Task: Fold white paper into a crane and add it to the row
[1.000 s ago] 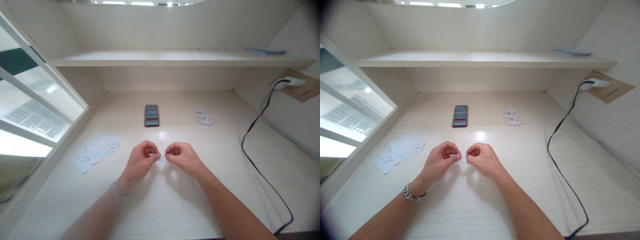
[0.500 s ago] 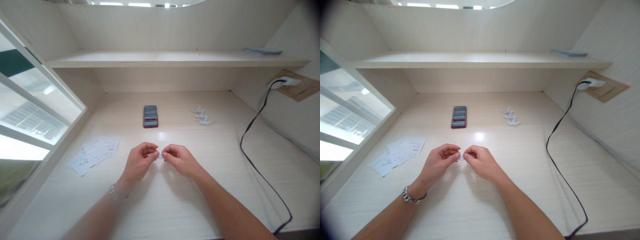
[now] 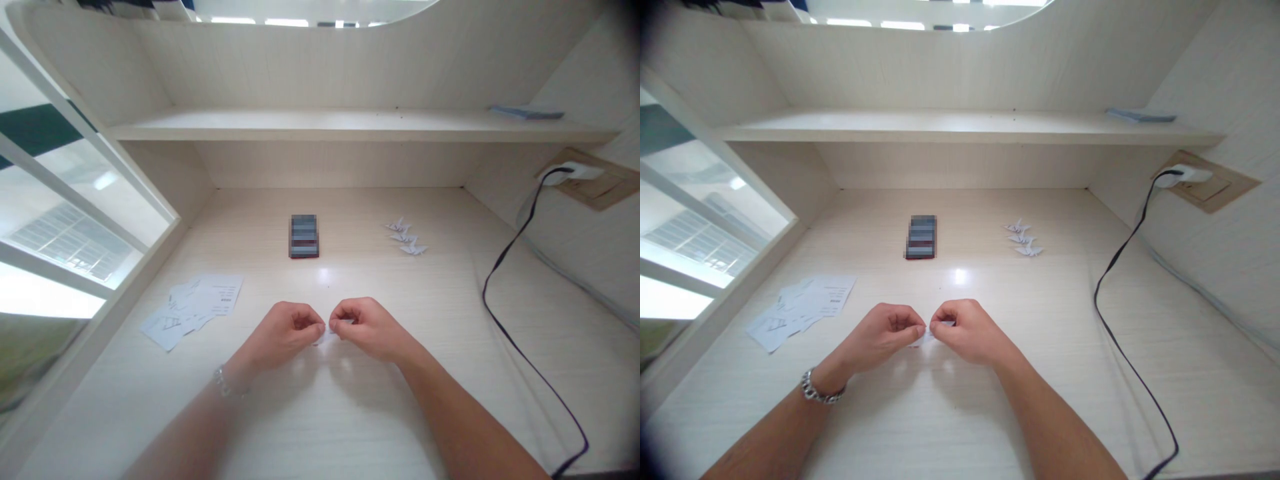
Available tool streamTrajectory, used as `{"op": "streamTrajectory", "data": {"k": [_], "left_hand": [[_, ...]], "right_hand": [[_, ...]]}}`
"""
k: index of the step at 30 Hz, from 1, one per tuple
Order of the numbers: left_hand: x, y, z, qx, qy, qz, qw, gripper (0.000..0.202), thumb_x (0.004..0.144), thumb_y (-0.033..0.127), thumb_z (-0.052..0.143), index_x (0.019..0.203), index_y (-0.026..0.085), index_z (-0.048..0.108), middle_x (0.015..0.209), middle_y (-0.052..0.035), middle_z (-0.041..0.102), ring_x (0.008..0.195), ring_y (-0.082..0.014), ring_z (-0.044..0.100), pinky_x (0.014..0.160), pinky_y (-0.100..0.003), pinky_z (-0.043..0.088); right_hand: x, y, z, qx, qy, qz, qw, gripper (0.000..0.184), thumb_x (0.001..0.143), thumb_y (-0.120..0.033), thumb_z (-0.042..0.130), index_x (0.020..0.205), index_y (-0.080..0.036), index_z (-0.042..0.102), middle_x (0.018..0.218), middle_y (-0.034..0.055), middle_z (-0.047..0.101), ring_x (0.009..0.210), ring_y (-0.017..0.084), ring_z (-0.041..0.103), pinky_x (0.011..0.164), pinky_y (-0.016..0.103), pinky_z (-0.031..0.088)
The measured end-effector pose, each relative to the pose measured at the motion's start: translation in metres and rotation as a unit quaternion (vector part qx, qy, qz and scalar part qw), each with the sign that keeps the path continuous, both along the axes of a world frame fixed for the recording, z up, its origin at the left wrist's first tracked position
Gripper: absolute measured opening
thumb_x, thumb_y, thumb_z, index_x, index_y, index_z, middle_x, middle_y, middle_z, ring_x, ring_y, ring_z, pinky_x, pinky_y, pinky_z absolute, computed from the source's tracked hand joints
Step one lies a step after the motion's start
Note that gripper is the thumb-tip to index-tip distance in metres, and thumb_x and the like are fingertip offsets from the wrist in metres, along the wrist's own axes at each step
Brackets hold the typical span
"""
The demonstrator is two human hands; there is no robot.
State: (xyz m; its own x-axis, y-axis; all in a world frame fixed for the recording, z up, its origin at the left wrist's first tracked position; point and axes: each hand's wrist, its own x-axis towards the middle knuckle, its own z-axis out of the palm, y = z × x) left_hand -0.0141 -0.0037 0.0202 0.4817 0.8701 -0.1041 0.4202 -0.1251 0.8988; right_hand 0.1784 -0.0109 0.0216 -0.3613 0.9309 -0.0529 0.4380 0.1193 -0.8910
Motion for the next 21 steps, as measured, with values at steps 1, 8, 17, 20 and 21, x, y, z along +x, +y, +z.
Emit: {"op": "streamTrajectory", "data": {"k": [1,8,17,20,21], "left_hand": [[-0.002,0.001,0.001,-0.003,-0.002,-0.002,1.000,0.018,0.074,0.023,0.051,0.069,0.016,0.067,0.059,-0.0016,0.062,0.054,-0.0117,0.053,0.048,-0.020,0.038],[-0.006,0.007,-0.002,-0.007,-0.085,0.069,0.994,0.015,0.075,0.026,0.054,0.077,0.016,0.064,0.068,-0.0032,0.063,0.062,-0.0133,0.056,0.057,-0.023,0.044],[0.013,-0.003,-0.001,0.042,-0.059,0.058,0.996,0.019,0.080,0.032,0.052,0.078,0.017,0.064,0.071,-0.0032,0.065,0.066,-0.0141,0.057,0.060,-0.023,0.043],[0.013,-0.004,0.002,0.065,-0.034,0.041,0.996,0.017,0.080,0.030,0.053,0.077,0.018,0.065,0.071,-0.0023,0.065,0.066,-0.0133,0.056,0.059,-0.022,0.042],[0.012,-0.004,0.003,0.068,-0.030,0.036,0.997,0.017,0.080,0.029,0.053,0.076,0.018,0.065,0.071,-0.0022,0.065,0.065,-0.0131,0.056,0.059,-0.021,0.041]], "right_hand": [[0.002,0.001,0.000,-0.008,0.009,-0.008,1.000,0.014,0.072,-0.019,0.052,0.067,-0.016,0.064,0.063,0.0000,0.061,0.058,0.011,0.051,0.051,0.021,0.036],[0.012,0.006,0.002,-0.025,0.058,-0.064,0.996,0.016,0.075,-0.025,0.052,0.071,-0.015,0.064,0.060,-0.0001,0.057,0.056,0.011,0.049,0.049,0.021,0.035],[0.000,-0.001,0.002,0.055,0.014,-0.037,0.998,0.013,0.077,-0.023,0.052,0.077,-0.018,0.065,0.070,0.0009,0.063,0.064,0.013,0.054,0.057,0.023,0.040],[-0.001,-0.002,0.003,0.071,-0.014,-0.015,0.997,0.012,0.077,-0.022,0.053,0.076,-0.018,0.065,0.070,0.0010,0.064,0.063,0.013,0.055,0.057,0.023,0.040],[-0.001,-0.002,0.003,0.068,-0.020,-0.009,0.997,0.013,0.077,-0.021,0.052,0.075,-0.018,0.065,0.069,0.0009,0.064,0.062,0.012,0.055,0.056,0.023,0.039]]}}
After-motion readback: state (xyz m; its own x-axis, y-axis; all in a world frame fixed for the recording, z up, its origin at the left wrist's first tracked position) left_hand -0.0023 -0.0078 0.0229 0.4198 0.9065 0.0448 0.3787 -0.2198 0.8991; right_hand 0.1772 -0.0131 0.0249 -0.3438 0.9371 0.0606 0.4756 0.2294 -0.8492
